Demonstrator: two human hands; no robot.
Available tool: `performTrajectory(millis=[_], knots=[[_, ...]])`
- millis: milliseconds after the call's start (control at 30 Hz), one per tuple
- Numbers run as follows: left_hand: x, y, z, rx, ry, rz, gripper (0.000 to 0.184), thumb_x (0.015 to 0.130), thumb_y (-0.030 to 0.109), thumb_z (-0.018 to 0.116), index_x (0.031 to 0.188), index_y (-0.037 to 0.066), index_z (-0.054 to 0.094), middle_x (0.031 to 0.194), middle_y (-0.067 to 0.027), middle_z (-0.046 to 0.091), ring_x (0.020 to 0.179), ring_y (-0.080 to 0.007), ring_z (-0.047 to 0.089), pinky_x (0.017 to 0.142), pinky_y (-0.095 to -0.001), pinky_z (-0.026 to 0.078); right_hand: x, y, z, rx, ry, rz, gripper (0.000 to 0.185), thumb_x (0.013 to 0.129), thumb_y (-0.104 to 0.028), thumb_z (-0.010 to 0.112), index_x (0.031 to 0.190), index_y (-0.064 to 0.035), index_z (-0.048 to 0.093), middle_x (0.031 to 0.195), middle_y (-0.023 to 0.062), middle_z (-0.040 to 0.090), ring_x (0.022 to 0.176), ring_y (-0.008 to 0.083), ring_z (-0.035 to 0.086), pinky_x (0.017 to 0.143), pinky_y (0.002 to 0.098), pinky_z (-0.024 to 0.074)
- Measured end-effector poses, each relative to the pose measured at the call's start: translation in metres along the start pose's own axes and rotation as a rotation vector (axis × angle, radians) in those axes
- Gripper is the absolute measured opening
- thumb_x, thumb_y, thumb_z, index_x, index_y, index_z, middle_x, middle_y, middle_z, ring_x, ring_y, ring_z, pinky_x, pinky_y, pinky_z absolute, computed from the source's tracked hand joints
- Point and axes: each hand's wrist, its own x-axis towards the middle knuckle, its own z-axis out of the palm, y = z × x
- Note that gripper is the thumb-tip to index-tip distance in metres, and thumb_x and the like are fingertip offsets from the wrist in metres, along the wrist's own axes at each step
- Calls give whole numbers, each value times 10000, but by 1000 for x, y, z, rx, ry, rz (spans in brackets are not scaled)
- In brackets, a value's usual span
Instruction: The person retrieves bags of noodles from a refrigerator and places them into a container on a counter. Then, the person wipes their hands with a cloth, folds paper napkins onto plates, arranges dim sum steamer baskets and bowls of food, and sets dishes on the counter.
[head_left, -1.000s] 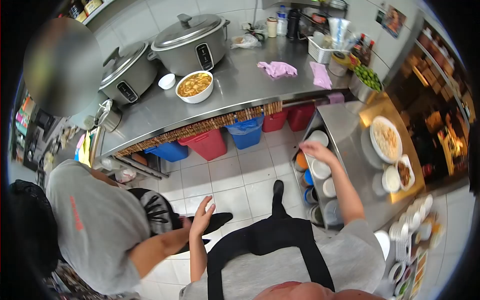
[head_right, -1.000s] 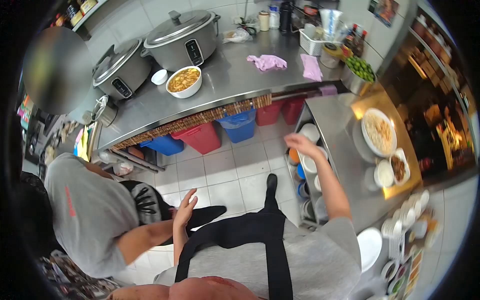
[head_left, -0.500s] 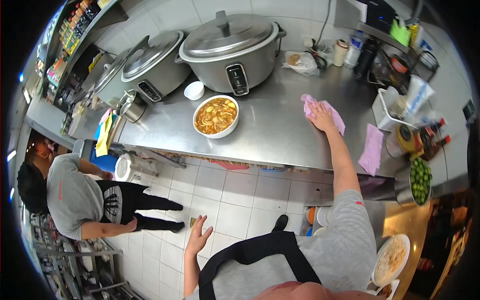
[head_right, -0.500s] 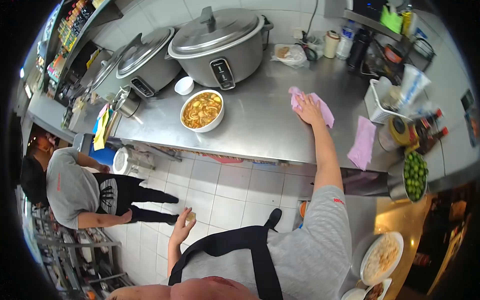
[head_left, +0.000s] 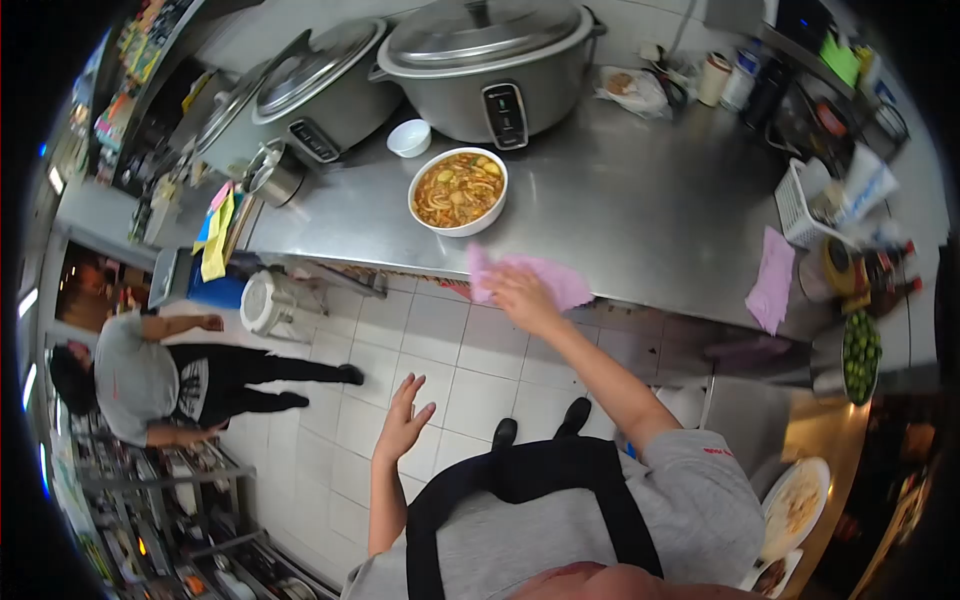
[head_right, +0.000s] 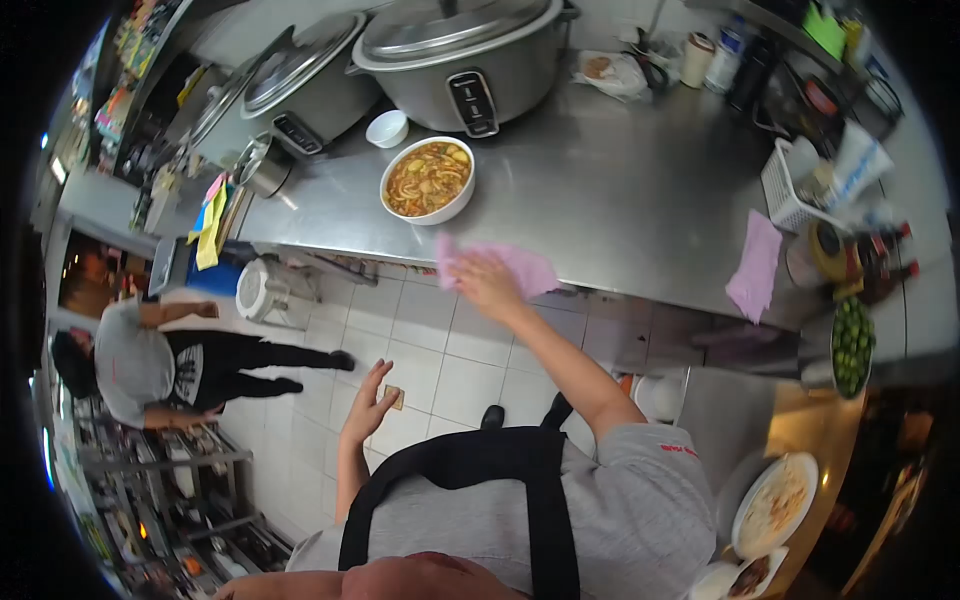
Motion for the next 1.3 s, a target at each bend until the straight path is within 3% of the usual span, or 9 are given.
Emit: performTrajectory(millis=[67, 200, 267, 333, 400, 733, 967, 1133, 1300], knots=[[17, -8, -13, -19, -44, 53, 504, 792, 205, 567, 1240, 72, 379, 1321, -192, 289, 1236, -302, 263, 993, -361, 241, 3, -37, 28, 739, 95, 28, 312, 841, -258, 448, 1100, -102, 524, 1211, 107, 453, 1117, 246, 429, 945, 394, 314], [75, -76, -34, -205, -11, 155, 475, 794, 167, 569, 1224, 59, 398, 1299, -159, 344, 1224, -261, 296, 976, -340, 254, -17, -46, 129, 398, -75, -104, 276, 854, -254, 415, 1001, -81, 572, 1075, 134, 548, 972, 287, 532, 842, 396, 414], [91, -81, -48, -5, 130, 284, 448, 798, 173, 561, 1200, 36, 420, 1259, -147, 396, 1196, -256, 333, 965, -331, 266, -5, -52, 105, 452, -492, 636, 310, 837, -318, 432, 863, -71, 618, 837, 133, 616, 821, 262, 591, 715, 363, 461], [99, -76, -54, -83, 100, 254, 436, 800, 178, 557, 1189, 27, 430, 1242, -147, 413, 1180, -257, 350, 960, -326, 273, -26, -46, 91, 99, -63, 393, 351, 828, -362, 413, 843, -80, 620, 684, 117, 606, 654, 261, 604, 602, 382, 470], [100, -74, -51, -239, 68, 213, 410, 801, 196, 554, 1159, 20, 458, 1225, -152, 428, 1155, -265, 379, 952, -325, 283, -49, -40, 79, 292, 123, 759, 284, 800, -322, 474, 845, -82, 619, 661, 124, 588, 660, 257, 598, 595, 342, 467], [104, 31, 85, -538, -411, 526, 389, 825, 179, 528, 1166, 8, 452, 1143, -102, 493, 1025, -175, 474, 856, -274, 372, -124, -171, -33, 1041, 955, 780, 475, 698, 8, 596, 1138, -45, 426, 955, 69, 542, 822, 127, 525, 651, 249, 444], [-23, 150, 162, -1072, -1156, 0, 676, 874, 522, 203, 1332, 28, 138, 1372, -117, 188, 1260, -205, 209, 1027, -309, 168, -189, -180, -78, 402, 1515, 621, 269, 778, 39, 505, 1046, 18, 512, 1006, 77, 572, 905, 101, 531, 769, 217, 419], [-18, 190, 195, -969, -1389, 558, 799, 798, 655, 182, 1356, 96, 60, 1407, -86, 98, 1293, -221, 92, 1036, -355, 71, -238, -130, -151, 423, 1806, 638, 242, 791, 14, 486, 1027, 31, 534, 927, 84, 602, 909, 126, 542, 772, 225, 423], [23, 205, 214, -660, -1132, 402, 744, 805, 646, 145, 1357, 148, 106, 1399, -120, 133, 1289, -267, 123, 1000, -493, 62, -293, -21, -176, -383, 1696, 924, 281, 736, -4, 476, 1007, 19, 543, 912, 164, 603, 863, 286, 573, 766, 363, 442]])
